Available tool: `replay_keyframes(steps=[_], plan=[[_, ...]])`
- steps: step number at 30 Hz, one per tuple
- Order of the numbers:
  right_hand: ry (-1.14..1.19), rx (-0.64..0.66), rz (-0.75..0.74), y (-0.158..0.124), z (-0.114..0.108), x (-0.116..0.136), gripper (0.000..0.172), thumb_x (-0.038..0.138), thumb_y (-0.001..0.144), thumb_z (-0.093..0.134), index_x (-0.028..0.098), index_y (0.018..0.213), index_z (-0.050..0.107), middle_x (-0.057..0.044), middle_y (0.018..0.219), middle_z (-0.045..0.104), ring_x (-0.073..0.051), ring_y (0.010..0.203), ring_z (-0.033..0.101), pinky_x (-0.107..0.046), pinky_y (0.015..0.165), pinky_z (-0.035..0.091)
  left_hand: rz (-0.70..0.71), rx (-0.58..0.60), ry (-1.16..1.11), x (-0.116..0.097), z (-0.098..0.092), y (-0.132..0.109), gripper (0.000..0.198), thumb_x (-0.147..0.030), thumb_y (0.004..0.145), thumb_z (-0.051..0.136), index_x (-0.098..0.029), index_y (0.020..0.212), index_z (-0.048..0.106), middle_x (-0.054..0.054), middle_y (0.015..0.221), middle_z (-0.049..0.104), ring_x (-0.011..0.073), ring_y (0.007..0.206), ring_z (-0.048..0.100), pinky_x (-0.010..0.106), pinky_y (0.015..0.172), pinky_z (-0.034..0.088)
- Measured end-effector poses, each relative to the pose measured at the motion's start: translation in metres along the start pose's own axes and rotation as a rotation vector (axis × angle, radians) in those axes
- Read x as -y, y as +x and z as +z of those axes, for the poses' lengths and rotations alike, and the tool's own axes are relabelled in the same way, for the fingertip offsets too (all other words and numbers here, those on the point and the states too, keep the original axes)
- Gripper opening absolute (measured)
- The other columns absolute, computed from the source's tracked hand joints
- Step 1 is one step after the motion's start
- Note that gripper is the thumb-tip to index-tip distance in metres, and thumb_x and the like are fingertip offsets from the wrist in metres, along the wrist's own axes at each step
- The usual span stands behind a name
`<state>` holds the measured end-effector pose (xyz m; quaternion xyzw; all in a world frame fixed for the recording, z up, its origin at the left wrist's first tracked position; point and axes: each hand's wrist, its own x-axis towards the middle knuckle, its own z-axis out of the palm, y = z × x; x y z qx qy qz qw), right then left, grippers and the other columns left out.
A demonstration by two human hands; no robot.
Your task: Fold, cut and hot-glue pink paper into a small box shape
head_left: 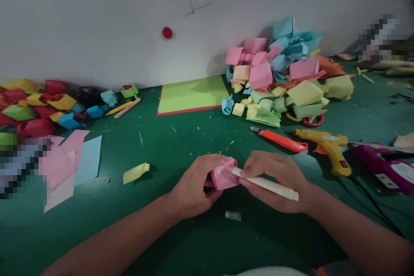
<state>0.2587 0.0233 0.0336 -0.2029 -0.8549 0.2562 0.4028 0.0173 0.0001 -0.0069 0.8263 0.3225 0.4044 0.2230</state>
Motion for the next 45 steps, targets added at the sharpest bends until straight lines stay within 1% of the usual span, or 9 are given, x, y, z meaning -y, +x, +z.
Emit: replay_keyframes(steps=[6, 10, 15, 19, 29, 38, 45], plan=[[0.003, 0.002, -0.003, -0.0009, 0.0007, -0.0019, 0.018, 0.01, 0.089, 0.063, 0.024, 0.099, 0.055, -0.002, 0.083, 0.068, -0.015, 0.074, 0.064, -0.028, 0.064, 0.049, 0.01, -0.006, 0.002, 0.0008, 0.0005, 0.0003, 0.066, -0.006, 0.08, 0.066, -0.025, 0.139, 0.044, 0.013, 0.133, 0.064, 0.0267, 0.126, 0.061, 0.046, 0.104, 0.054], [-0.002, 0.008, 0.002, -0.0013, 0.0002, -0.0015, 0.018, 0.01, 0.09, 0.063, 0.024, 0.098, 0.055, -0.002, 0.083, 0.068, -0.015, 0.074, 0.064, -0.028, 0.063, 0.048, 0.014, -0.006, 0.001, 0.0006, 0.0002, 0.001, 0.069, -0.005, 0.078, 0.066, -0.026, 0.14, 0.043, 0.013, 0.132, 0.065, 0.0275, 0.125, 0.062, 0.047, 0.102, 0.054], [-0.007, 0.011, 0.0, -0.0014, 0.0002, -0.0009, 0.02, 0.009, 0.089, 0.063, 0.025, 0.099, 0.055, -0.002, 0.082, 0.068, -0.015, 0.074, 0.064, -0.029, 0.063, 0.049, 0.02, -0.013, -0.005, 0.0005, -0.0001, 0.0005, 0.07, -0.004, 0.077, 0.065, -0.026, 0.14, 0.044, 0.013, 0.133, 0.065, 0.0266, 0.125, 0.062, 0.044, 0.101, 0.055], [-0.005, 0.007, -0.017, -0.0006, 0.0006, -0.0005, 0.02, 0.01, 0.09, 0.062, 0.025, 0.101, 0.055, -0.002, 0.082, 0.068, -0.016, 0.074, 0.064, -0.029, 0.063, 0.049, 0.017, -0.009, -0.004, 0.0, 0.0, 0.0013, 0.069, -0.005, 0.078, 0.066, -0.026, 0.14, 0.044, 0.013, 0.133, 0.065, 0.0274, 0.125, 0.062, 0.046, 0.102, 0.054], [-0.019, 0.017, 0.007, -0.0015, -0.0011, 0.0003, 0.017, 0.01, 0.089, 0.061, 0.025, 0.095, 0.054, -0.001, 0.08, 0.067, -0.016, 0.071, 0.064, -0.029, 0.061, 0.046, 0.005, -0.005, 0.012, 0.0004, 0.0003, 0.0011, 0.069, -0.005, 0.077, 0.066, -0.025, 0.138, 0.044, 0.012, 0.132, 0.065, 0.0269, 0.125, 0.062, 0.046, 0.102, 0.055], [-0.037, 0.012, 0.015, -0.0008, -0.0022, 0.0014, 0.015, 0.012, 0.089, 0.061, 0.025, 0.092, 0.054, 0.0, 0.077, 0.066, -0.015, 0.066, 0.061, -0.028, 0.059, 0.045, -0.007, -0.006, 0.013, -0.0011, 0.0002, 0.0011, 0.067, -0.005, 0.077, 0.066, -0.026, 0.137, 0.044, 0.013, 0.131, 0.065, 0.028, 0.124, 0.062, 0.047, 0.1, 0.055], [-0.03, 0.012, 0.02, -0.0012, -0.0036, 0.0018, 0.016, 0.011, 0.088, 0.061, 0.024, 0.091, 0.053, 0.001, 0.075, 0.065, -0.014, 0.064, 0.06, -0.028, 0.057, 0.043, -0.007, -0.006, 0.02, 0.0, 0.0004, 0.0002, 0.068, -0.004, 0.077, 0.066, -0.025, 0.137, 0.044, 0.012, 0.132, 0.065, 0.0273, 0.125, 0.062, 0.046, 0.103, 0.054]])
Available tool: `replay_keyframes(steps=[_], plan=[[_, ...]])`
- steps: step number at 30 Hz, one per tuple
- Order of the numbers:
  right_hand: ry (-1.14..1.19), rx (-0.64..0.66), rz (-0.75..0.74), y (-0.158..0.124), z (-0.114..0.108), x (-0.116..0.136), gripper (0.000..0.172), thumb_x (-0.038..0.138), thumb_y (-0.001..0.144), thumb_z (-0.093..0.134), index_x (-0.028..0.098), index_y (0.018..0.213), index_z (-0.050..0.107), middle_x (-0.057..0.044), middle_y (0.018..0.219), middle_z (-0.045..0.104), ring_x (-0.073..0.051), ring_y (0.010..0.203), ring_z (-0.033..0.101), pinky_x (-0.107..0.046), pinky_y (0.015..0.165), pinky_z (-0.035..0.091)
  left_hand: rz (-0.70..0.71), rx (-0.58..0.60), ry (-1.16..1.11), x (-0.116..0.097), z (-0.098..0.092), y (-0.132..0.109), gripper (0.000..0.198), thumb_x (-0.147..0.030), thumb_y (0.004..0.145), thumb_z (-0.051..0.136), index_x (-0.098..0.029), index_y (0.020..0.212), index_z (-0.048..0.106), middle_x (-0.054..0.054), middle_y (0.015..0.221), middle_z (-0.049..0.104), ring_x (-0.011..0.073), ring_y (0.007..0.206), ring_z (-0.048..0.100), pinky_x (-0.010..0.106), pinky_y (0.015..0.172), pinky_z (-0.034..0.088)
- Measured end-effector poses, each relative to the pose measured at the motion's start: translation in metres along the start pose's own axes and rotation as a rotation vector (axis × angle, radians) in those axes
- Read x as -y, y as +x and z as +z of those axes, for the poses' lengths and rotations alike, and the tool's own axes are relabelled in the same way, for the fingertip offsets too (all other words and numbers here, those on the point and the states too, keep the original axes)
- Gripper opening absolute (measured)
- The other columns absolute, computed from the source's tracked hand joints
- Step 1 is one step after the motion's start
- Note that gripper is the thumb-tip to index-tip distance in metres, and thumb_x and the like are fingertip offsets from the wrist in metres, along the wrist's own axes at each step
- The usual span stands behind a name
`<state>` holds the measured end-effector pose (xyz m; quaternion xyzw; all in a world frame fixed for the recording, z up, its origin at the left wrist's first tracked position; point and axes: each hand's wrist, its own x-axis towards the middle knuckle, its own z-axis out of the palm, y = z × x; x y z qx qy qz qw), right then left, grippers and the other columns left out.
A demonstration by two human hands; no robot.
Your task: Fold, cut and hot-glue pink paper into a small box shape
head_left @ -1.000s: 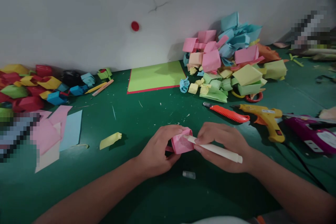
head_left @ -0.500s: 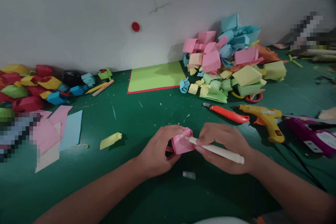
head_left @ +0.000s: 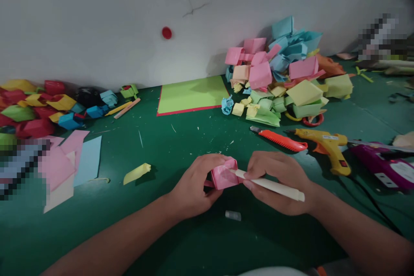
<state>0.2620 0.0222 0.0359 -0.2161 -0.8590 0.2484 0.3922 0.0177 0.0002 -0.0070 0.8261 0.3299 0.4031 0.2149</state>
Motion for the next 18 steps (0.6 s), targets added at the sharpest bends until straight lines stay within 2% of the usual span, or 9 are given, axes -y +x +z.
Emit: replay_keyframes(steps=[11, 18], plan=[[0.049, -0.026, 0.016, 0.0012, -0.0012, 0.0025, 0.019, 0.009, 0.087, 0.062, 0.025, 0.092, 0.054, 0.002, 0.073, 0.063, -0.013, 0.063, 0.058, -0.026, 0.057, 0.043, 0.007, -0.002, -0.001, 0.0007, -0.0001, -0.001, 0.066, -0.006, 0.078, 0.066, -0.024, 0.138, 0.044, 0.013, 0.132, 0.065, 0.0264, 0.125, 0.061, 0.045, 0.104, 0.054], [0.077, 0.012, -0.036, 0.0001, 0.0079, 0.0023, 0.018, 0.012, 0.089, 0.064, 0.025, 0.099, 0.055, 0.0, 0.08, 0.068, -0.014, 0.072, 0.063, -0.027, 0.065, 0.049, 0.021, 0.001, 0.015, -0.0002, -0.0006, -0.0001, 0.059, -0.011, 0.083, 0.068, -0.023, 0.137, 0.045, 0.014, 0.132, 0.065, 0.0264, 0.124, 0.062, 0.044, 0.103, 0.054]])
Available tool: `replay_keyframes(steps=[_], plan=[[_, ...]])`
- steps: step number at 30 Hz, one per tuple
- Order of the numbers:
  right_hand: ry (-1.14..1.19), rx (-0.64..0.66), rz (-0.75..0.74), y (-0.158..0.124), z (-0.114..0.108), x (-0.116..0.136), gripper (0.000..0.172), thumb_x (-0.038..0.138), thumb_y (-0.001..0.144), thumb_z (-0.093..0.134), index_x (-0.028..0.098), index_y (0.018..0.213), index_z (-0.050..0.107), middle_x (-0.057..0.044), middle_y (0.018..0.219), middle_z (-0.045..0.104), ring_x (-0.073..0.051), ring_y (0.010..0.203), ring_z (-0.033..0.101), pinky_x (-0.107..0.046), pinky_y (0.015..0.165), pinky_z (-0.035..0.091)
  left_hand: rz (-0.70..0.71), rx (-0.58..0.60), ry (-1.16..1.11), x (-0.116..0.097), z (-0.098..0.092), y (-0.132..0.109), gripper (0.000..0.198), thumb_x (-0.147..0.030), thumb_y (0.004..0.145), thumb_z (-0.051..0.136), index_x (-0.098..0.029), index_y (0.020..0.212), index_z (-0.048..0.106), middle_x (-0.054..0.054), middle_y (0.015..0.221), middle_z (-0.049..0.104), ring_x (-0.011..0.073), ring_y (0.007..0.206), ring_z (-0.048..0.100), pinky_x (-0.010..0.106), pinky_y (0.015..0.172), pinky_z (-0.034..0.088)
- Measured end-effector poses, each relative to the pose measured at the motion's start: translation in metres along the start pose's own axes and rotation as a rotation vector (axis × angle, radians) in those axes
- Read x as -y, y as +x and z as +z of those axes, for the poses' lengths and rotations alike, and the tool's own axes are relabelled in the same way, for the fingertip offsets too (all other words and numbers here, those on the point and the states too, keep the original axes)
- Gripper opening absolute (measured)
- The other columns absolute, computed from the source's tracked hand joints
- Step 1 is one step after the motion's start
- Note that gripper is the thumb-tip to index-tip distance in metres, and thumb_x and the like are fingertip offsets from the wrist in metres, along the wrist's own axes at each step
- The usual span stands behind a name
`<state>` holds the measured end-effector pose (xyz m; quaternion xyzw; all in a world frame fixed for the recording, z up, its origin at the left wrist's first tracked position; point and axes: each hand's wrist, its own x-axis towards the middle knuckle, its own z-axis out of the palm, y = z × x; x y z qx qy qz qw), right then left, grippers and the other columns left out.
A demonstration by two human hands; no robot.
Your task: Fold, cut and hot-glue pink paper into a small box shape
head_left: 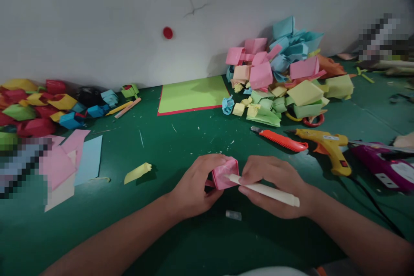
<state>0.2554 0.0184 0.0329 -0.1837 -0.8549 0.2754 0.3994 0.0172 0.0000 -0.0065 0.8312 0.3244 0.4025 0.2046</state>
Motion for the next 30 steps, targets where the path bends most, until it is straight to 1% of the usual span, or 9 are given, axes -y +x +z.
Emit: replay_keyframes(steps=[5, 11, 15, 23, 26, 30], plan=[[-0.033, 0.013, 0.002, 0.0003, 0.0039, -0.002, 0.016, 0.013, 0.092, 0.062, 0.024, 0.098, 0.054, -0.001, 0.081, 0.069, -0.013, 0.072, 0.063, -0.026, 0.066, 0.048, -0.003, 0.005, -0.011, 0.0012, 0.0012, -0.0007, 0.06, -0.01, 0.083, 0.068, -0.023, 0.137, 0.046, 0.012, 0.132, 0.066, 0.025, 0.125, 0.061, 0.044, 0.106, 0.053], [-0.037, 0.033, 0.013, -0.0011, 0.004, -0.0035, 0.013, 0.015, 0.094, 0.062, 0.024, 0.099, 0.054, -0.001, 0.083, 0.069, -0.013, 0.075, 0.063, -0.026, 0.068, 0.048, -0.007, -0.001, -0.014, 0.0009, 0.0019, -0.0004, 0.058, -0.011, 0.084, 0.068, -0.023, 0.136, 0.046, 0.012, 0.132, 0.066, 0.0255, 0.125, 0.062, 0.045, 0.105, 0.054], [-0.031, 0.048, 0.012, -0.0017, 0.0038, -0.0045, 0.014, 0.014, 0.094, 0.062, 0.024, 0.098, 0.053, 0.0, 0.083, 0.068, -0.013, 0.075, 0.063, -0.027, 0.068, 0.047, -0.007, -0.008, -0.015, -0.0002, 0.0016, 0.0005, 0.059, -0.011, 0.084, 0.068, -0.024, 0.137, 0.045, 0.013, 0.131, 0.066, 0.026, 0.124, 0.062, 0.044, 0.102, 0.056], [-0.024, 0.069, 0.031, -0.0018, 0.0028, -0.0058, 0.015, 0.012, 0.091, 0.062, 0.024, 0.094, 0.053, 0.0, 0.08, 0.067, -0.014, 0.074, 0.061, -0.028, 0.066, 0.046, -0.012, -0.013, -0.008, -0.0009, 0.0009, 0.0016, 0.06, -0.012, 0.083, 0.07, -0.024, 0.137, 0.046, 0.013, 0.129, 0.066, 0.0268, 0.122, 0.064, 0.044, 0.101, 0.056], [-0.012, 0.049, 0.014, -0.0008, 0.0016, -0.0041, 0.016, 0.012, 0.091, 0.063, 0.024, 0.095, 0.054, 0.0, 0.078, 0.067, -0.014, 0.072, 0.062, -0.028, 0.065, 0.046, 0.003, -0.016, -0.013, 0.0007, 0.0012, 0.0007, 0.061, -0.011, 0.083, 0.069, -0.024, 0.137, 0.045, 0.013, 0.13, 0.066, 0.0262, 0.123, 0.063, 0.044, 0.102, 0.054], [0.021, -0.029, -0.011, 0.0012, -0.0027, 0.0002, 0.018, 0.009, 0.088, 0.064, 0.024, 0.094, 0.055, -0.001, 0.076, 0.066, -0.013, 0.068, 0.061, -0.026, 0.062, 0.047, 0.0, -0.033, -0.03, 0.0016, 0.0007, 0.0002, 0.065, -0.008, 0.08, 0.069, -0.025, 0.137, 0.044, 0.013, 0.13, 0.065, 0.0264, 0.123, 0.062, 0.044, 0.102, 0.054]])
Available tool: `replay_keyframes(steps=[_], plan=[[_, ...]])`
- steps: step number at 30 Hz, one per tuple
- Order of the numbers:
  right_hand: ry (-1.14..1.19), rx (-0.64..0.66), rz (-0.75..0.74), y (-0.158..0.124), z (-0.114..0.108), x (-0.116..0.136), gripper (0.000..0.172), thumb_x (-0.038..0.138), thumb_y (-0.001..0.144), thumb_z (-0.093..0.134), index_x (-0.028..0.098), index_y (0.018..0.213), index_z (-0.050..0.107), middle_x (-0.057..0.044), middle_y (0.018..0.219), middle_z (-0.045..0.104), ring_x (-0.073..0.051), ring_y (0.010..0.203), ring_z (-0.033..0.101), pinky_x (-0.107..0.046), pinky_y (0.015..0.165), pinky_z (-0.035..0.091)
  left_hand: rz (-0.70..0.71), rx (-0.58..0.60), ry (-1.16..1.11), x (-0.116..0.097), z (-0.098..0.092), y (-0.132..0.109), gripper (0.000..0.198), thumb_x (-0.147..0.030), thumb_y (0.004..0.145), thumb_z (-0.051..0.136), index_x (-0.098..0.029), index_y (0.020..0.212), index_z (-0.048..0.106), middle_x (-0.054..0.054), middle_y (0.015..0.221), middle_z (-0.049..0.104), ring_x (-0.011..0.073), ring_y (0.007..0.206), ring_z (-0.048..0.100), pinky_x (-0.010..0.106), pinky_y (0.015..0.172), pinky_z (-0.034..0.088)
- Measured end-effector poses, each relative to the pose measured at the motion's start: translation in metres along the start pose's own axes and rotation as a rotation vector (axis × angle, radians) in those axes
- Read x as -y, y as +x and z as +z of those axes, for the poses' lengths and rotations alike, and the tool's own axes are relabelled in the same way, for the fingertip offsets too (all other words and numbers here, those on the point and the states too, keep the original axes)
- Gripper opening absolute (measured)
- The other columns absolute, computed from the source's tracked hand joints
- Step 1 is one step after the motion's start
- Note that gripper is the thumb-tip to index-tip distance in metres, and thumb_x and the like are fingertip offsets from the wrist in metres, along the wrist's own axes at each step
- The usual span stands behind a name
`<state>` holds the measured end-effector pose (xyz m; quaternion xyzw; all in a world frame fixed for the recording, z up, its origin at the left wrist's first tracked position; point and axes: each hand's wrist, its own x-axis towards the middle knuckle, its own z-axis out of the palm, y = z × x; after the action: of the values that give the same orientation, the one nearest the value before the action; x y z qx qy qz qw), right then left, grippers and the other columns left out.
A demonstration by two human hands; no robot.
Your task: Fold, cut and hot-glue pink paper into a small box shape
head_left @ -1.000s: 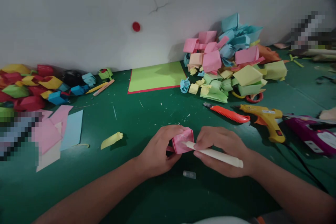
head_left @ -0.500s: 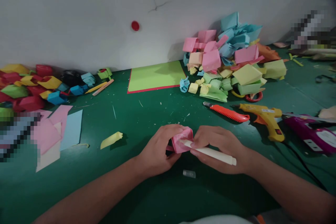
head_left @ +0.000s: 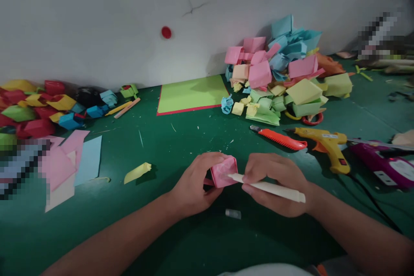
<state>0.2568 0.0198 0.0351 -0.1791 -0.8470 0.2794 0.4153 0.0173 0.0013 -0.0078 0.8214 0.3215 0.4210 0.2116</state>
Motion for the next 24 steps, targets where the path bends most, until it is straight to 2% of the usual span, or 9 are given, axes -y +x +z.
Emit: replay_keyframes(steps=[8, 17, 24], plan=[[-0.076, -0.074, 0.033, 0.0026, -0.0045, 0.0002, 0.019, 0.007, 0.084, 0.064, 0.023, 0.092, 0.056, -0.001, 0.074, 0.064, -0.013, 0.063, 0.06, -0.025, 0.057, 0.046, -0.044, -0.033, 0.009, -0.002, -0.0003, 0.0017, 0.065, -0.008, 0.077, 0.07, -0.025, 0.135, 0.046, 0.012, 0.127, 0.064, 0.0251, 0.12, 0.064, 0.039, 0.099, 0.056], [-0.096, -0.029, 0.021, 0.0019, -0.0039, 0.0004, 0.017, 0.01, 0.086, 0.062, 0.024, 0.092, 0.055, 0.0, 0.074, 0.064, -0.013, 0.063, 0.059, -0.025, 0.057, 0.045, -0.058, -0.035, 0.006, -0.0021, -0.0002, 0.0008, 0.065, -0.007, 0.076, 0.07, -0.026, 0.135, 0.047, 0.011, 0.128, 0.064, 0.0254, 0.119, 0.064, 0.038, 0.097, 0.056], [-0.089, 0.023, 0.009, -0.0012, -0.0028, -0.0023, 0.018, 0.011, 0.087, 0.062, 0.025, 0.093, 0.053, 0.001, 0.074, 0.064, -0.015, 0.066, 0.061, -0.028, 0.059, 0.044, -0.048, -0.026, 0.01, -0.001, -0.0002, 0.0014, 0.064, -0.009, 0.078, 0.07, -0.026, 0.135, 0.045, 0.011, 0.128, 0.065, 0.0266, 0.12, 0.064, 0.042, 0.099, 0.055]])
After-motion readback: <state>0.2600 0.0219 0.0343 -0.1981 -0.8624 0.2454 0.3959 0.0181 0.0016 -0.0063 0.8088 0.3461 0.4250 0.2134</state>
